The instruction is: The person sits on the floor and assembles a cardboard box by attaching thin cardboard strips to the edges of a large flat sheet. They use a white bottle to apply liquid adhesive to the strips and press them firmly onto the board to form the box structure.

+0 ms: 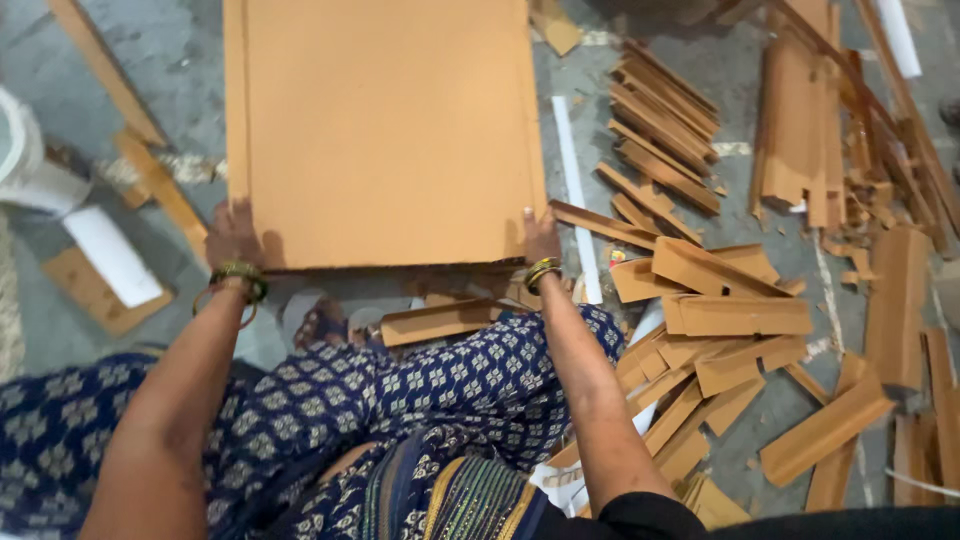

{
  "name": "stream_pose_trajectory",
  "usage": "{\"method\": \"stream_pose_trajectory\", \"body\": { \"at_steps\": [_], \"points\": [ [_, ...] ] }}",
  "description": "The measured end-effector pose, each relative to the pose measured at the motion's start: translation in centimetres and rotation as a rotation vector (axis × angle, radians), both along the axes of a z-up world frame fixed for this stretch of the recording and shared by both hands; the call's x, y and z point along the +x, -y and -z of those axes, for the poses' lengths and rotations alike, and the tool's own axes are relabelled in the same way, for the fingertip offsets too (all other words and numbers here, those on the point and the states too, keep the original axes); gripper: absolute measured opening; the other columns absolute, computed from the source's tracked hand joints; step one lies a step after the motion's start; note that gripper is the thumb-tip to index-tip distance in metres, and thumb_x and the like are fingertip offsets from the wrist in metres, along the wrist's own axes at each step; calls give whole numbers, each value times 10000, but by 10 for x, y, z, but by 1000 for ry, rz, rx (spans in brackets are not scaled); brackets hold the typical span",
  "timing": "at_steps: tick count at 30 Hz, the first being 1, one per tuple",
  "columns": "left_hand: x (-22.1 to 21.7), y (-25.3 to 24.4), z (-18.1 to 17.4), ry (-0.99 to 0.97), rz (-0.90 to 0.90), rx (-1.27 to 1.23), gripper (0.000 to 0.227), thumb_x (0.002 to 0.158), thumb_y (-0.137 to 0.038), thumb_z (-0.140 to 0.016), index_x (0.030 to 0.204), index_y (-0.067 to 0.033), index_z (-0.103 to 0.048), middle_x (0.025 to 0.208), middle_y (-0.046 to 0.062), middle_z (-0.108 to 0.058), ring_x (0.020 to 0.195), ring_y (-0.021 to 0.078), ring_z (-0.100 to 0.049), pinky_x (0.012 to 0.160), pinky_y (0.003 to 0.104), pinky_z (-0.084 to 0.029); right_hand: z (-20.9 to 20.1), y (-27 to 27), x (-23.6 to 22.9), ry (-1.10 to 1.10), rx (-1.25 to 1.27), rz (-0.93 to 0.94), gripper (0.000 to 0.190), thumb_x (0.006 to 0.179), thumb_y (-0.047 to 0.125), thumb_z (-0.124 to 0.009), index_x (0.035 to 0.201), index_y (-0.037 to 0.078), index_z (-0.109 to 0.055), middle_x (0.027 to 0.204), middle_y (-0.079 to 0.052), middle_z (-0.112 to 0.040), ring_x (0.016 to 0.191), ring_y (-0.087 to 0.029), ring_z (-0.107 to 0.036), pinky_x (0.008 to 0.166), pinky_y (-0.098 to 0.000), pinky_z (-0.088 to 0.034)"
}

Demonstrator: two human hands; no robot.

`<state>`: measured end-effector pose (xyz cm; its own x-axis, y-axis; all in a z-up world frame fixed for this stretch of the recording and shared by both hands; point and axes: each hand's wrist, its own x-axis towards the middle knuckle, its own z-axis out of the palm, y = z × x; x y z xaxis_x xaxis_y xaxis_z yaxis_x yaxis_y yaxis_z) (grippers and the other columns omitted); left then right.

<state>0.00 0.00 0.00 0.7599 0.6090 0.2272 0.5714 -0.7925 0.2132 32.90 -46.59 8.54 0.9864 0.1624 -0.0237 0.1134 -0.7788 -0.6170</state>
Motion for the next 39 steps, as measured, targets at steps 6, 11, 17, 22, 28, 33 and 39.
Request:
{"method": "stream_pose_trajectory", "body": {
  "at_steps": [6, 11, 17, 22, 28, 33, 39],
  "points": [
    [9, -27, -20, 860, -335, -1622, 876, 1116, -756, -326, 1245, 23, -705, 1173, 201, -734, 1141, 367, -707, 982, 442, -528, -13, 14, 33, -362, 385, 372, 971, 1069, 753, -292, 1475, 3, -755, 1331, -434, -556, 1233, -616, -491, 996, -666, -394],
    [9, -14, -48, 264, -466, -947, 888, 1013, -729, -156, 1171, -33, -684, 1138, 292, -668, 1104, 500, -580, 938, 570, -417, 11, 14, 28, -490, 825, 143, 1044, 962, 812, -315, 1553, -46, -378, 1560, -186, -472, 1398, -246, -486, 1159, -359, -376],
    [9, -1, -78, 167, -257, -789, 836, 1071, -647, -184, 1197, 11, -684, 1202, 319, -645, 1155, 545, -548, 992, 564, -410, 13, 12, 29, -553, 919, 4, 890, 1003, 669, -363, 1581, -4, -301, 1639, -86, -341, 1479, -197, -370, 1212, -353, -301],
    [1, 5, -63, 137, -371, -885, 758, 1038, -632, -277, 1211, -10, -673, 1178, 344, -631, 1136, 546, -545, 971, 567, -422, 3, 17, 19, -609, 703, 65, 850, 1054, 673, -325, 1502, -31, -483, 1450, -142, -575, 1214, -213, -517, 1016, -360, -408],
    [57, -66, -39, 290, -319, -801, 742, 1106, -600, -312, 1143, 41, -683, 1105, 386, -623, 1075, 563, -564, 916, 613, -430, -23, 6, 69, -612, 595, -14, 755, 1034, 635, -415, 1244, -54, -643, 1091, -170, -732, 896, -254, -630, 760, -401, -504],
    [102, -64, -58, 120, -414, -712, 722, 1066, -596, -355, 1031, 30, -713, 1011, 347, -651, 975, 538, -620, 830, 603, -484, -3, -32, 84, -206, 137, 80, 651, 995, 574, -518, 980, -46, -714, 854, -220, -725, 830, -353, -693, 729, -443, -501],
    [118, -58, -95, 42, -462, -689, 748, 1134, -577, -348, 978, 60, -708, 979, 367, -653, 949, 559, -612, 804, 624, -473, 1, -40, 103, 24, -76, -33, 728, 1011, 648, -452, 952, -41, -680, 866, -321, -615, 822, -438, -660, 726, -504, -476]
  ]
}}
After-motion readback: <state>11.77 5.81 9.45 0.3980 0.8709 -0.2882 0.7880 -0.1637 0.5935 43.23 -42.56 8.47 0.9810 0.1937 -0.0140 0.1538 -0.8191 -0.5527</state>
